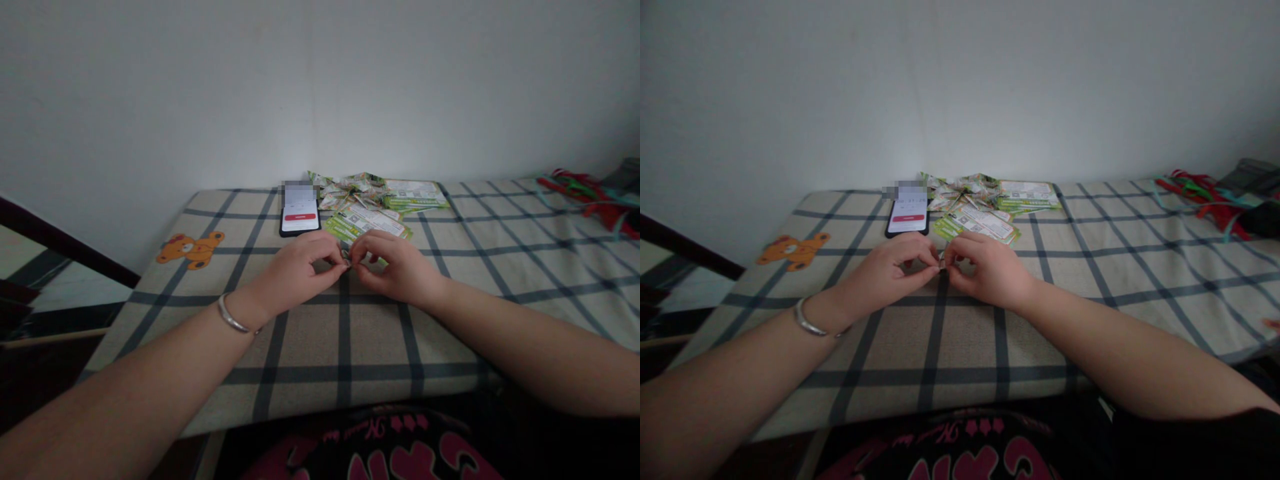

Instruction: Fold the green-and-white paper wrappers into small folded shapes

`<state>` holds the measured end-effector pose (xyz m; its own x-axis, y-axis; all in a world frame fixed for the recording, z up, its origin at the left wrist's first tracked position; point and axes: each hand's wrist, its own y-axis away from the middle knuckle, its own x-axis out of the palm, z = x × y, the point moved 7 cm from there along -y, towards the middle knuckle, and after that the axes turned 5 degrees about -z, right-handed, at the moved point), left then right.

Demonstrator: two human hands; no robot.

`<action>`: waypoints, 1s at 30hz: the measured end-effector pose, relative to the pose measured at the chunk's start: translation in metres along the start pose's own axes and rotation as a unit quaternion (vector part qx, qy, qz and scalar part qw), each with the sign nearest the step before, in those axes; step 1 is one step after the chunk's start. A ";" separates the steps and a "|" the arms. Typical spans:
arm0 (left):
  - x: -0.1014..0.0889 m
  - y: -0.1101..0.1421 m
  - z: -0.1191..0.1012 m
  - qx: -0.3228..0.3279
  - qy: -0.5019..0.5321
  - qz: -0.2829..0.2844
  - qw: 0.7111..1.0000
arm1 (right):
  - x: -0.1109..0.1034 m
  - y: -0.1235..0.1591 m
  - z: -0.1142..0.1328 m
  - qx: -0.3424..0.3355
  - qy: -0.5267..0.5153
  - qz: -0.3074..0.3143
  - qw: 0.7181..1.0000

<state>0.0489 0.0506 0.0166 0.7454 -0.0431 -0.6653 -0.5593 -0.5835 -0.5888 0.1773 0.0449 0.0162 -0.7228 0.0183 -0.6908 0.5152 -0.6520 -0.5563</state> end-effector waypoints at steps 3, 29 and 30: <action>-0.001 0.000 0.002 -0.006 0.004 -0.002 1.000 | -0.001 0.000 0.000 0.000 -0.010 0.000 1.000; 0.003 0.004 0.019 -0.113 -0.023 -0.011 0.993 | 0.004 -0.001 -0.022 0.090 -0.067 -0.027 0.993; 0.003 0.005 0.020 -0.119 -0.010 -0.013 0.993 | 0.005 -0.001 -0.023 0.088 -0.072 -0.028 0.993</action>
<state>0.0415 0.0634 0.0025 0.7498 -0.0101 -0.6616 -0.4357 -0.7600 -0.4822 0.1834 0.0631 0.0031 -0.8128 -0.0423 -0.5810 0.3932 -0.7757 -0.4936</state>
